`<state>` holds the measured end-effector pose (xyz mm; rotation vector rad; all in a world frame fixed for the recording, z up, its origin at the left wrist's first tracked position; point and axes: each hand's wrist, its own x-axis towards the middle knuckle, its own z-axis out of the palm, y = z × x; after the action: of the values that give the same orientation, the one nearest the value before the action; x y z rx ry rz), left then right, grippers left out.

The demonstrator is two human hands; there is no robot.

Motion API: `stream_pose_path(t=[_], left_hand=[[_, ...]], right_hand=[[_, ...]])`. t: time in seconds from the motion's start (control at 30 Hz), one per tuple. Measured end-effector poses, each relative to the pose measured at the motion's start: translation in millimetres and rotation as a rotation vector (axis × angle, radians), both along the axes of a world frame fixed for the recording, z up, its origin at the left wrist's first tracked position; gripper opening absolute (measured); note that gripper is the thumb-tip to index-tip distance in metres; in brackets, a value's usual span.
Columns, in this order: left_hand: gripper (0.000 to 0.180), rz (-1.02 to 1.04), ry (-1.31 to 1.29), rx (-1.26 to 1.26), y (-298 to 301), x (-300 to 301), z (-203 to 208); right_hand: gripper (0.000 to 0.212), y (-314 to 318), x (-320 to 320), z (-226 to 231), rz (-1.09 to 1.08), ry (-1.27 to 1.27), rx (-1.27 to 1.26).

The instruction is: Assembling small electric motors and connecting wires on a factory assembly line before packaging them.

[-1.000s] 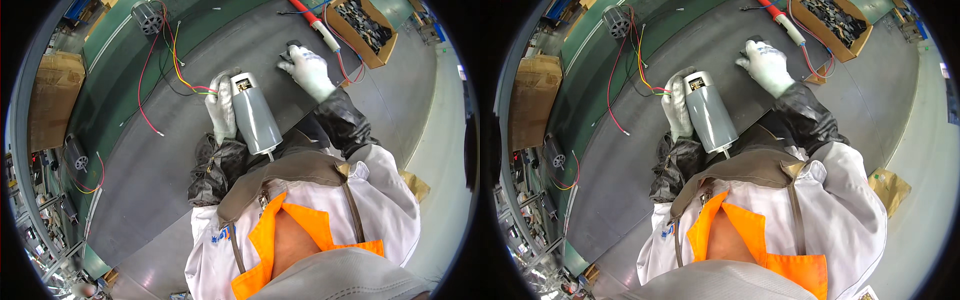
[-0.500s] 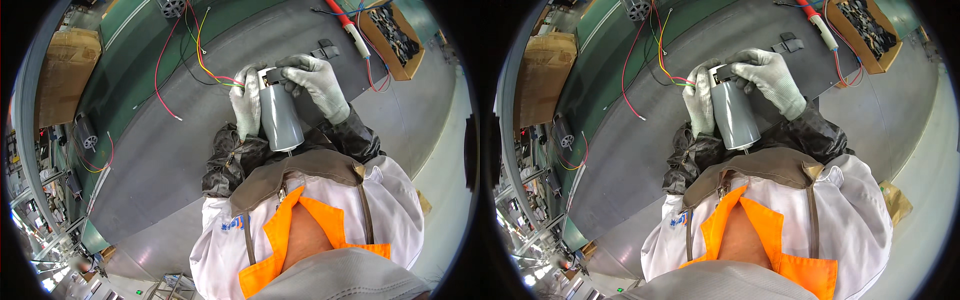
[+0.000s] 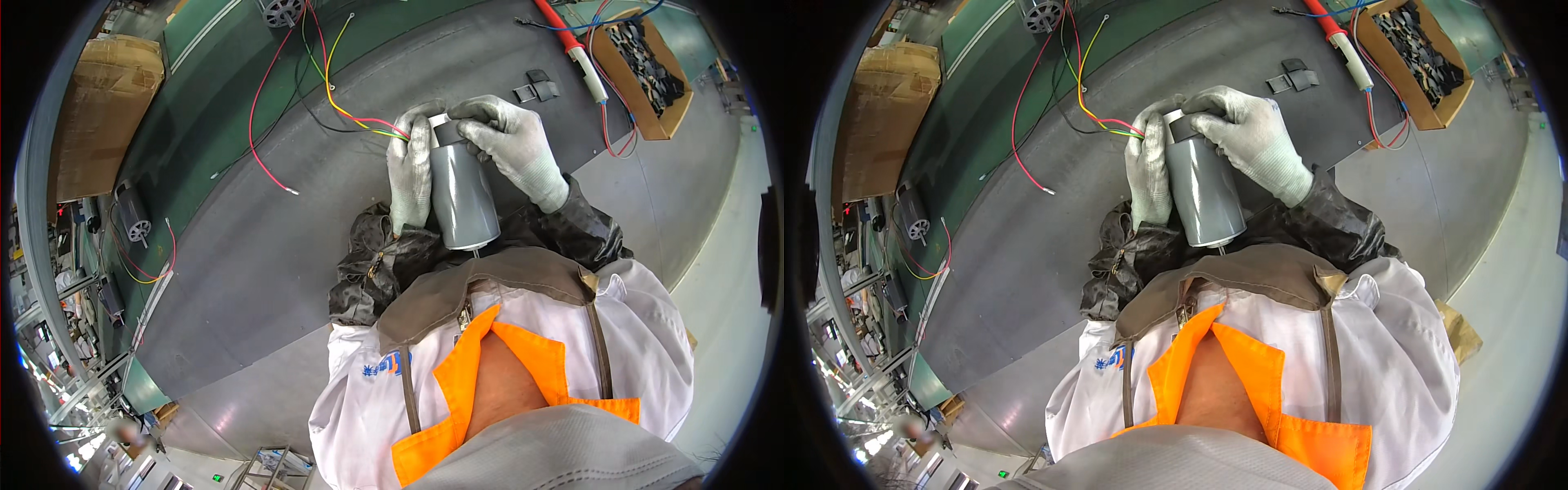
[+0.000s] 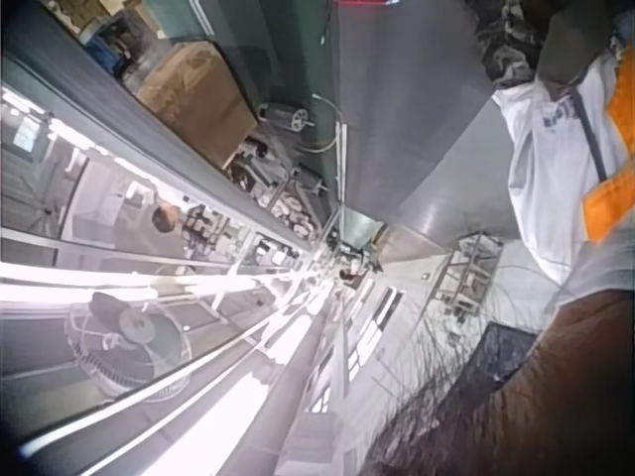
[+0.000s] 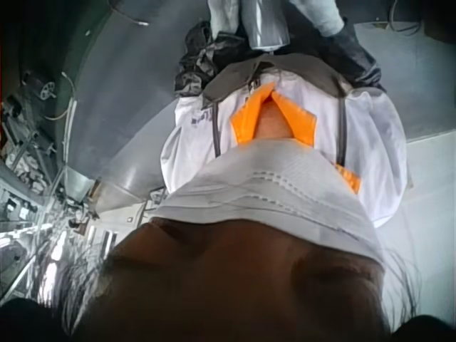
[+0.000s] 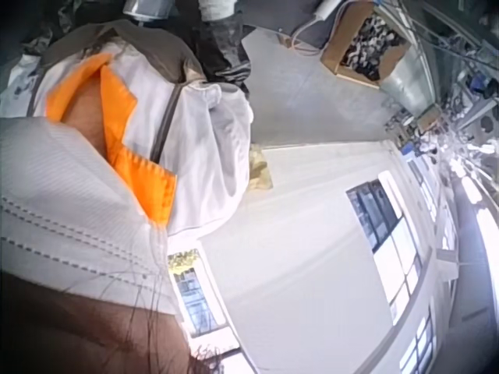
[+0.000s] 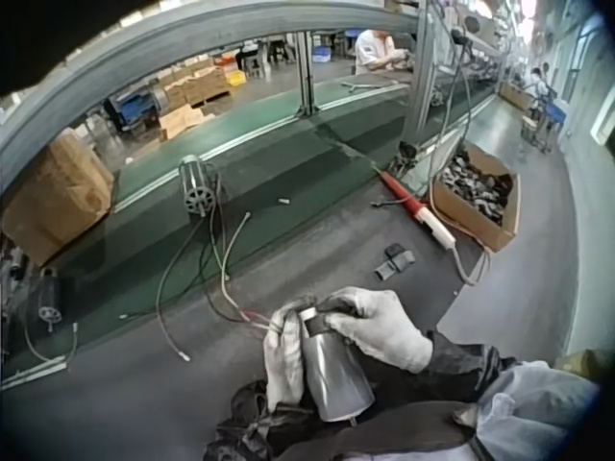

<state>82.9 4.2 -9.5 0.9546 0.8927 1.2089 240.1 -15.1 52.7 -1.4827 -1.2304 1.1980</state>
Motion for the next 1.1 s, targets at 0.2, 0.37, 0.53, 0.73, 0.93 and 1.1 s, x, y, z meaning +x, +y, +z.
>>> stream_pose_path(t=[0.2, 0.37, 0.53, 0.73, 0.93, 1.1], left_hand=[[0.033, -0.078, 0.005, 0.033, -1.5, -5.7, -0.8], [0.032, -0.08, 0.009, 0.021, -1.5, -3.6, 3.0], [0.03, -0.088, 0.027, 0.016, 0.0, -1.9, 3.0], [0.029, -0.113, 0.004, -0.032, 1.5, -1.1, 8.4], [0.029, -0.081, -0.011, -0.018, -0.7, 4.5, 9.5], [0.036, -0.097, -0.155, -0.117, -9.0, 8.3, 25.5]], right_hand=[[0.022, 8.6, 7.2, 4.4, 0.051, 0.004, -0.132], [0.021, 3.1, 5.4, 2.4, 0.009, 0.001, -0.084], [0.024, 11.3, 7.8, 8.8, 0.11, -0.066, -0.116], [0.051, 23.7, 11.6, 15.3, 0.22, -0.295, -0.004], [0.06, 47.7, 47.3, -0.6, 0.508, -0.025, -0.366], [0.04, 68.3, 48.8, 8.6, 0.706, -0.172, -0.495]])
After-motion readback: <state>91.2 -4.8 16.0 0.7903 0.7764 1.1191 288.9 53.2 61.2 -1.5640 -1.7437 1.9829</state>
